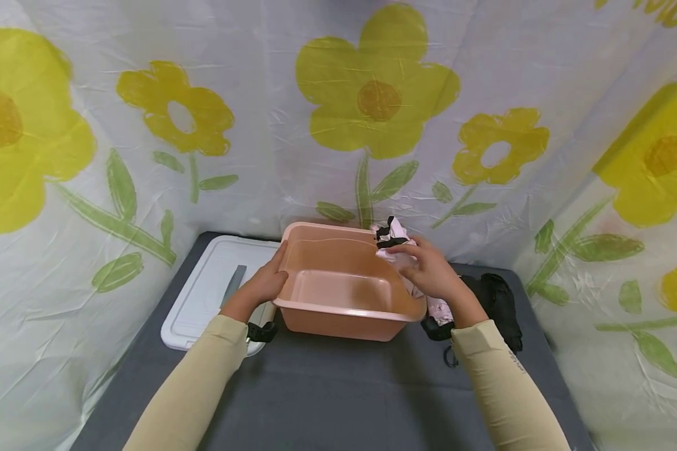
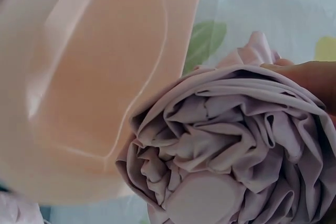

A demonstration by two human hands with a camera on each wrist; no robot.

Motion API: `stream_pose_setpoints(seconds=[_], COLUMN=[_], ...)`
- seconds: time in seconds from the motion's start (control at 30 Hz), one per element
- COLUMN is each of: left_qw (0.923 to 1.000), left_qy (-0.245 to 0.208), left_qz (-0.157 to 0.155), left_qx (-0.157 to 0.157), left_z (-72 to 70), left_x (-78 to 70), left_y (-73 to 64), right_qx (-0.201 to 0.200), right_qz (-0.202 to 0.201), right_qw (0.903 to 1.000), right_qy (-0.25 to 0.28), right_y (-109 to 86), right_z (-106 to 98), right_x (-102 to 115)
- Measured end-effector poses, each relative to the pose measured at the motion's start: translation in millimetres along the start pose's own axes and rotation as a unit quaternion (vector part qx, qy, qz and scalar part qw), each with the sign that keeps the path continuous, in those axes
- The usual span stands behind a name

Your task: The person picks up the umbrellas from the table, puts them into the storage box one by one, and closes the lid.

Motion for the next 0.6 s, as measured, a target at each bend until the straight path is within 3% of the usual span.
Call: stream_pose_setpoints(seconds=[0.4, 0.6], left_qw=[1.0000, 0.9999], left_qy=[-0.008, -0.014], left_qz=[-0.001, 0.006], left_qx=[0.002, 0.004], left_z=[0.3, 0.0], left_x=[-0.9, -0.8], left_y=[-3.1, -2.2], right_qx=[0.033, 0.047], right_qz=[-0.019, -0.047], right_qw=[0.9993, 0.9978], right_qy=[-0.004, -0.005], right_y=[21.9, 36.7], right_z=[13, 23], right_x=[23, 34])
Point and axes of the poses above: each hand's wrist, its own y-axis towards the middle knuckle, its own z-axis out of the palm, x = y × z, the point moved 8 cm from there along y, towards the middle knuckle, and after that the axes turned 14 degrees about -y, right-handed, at the moved point
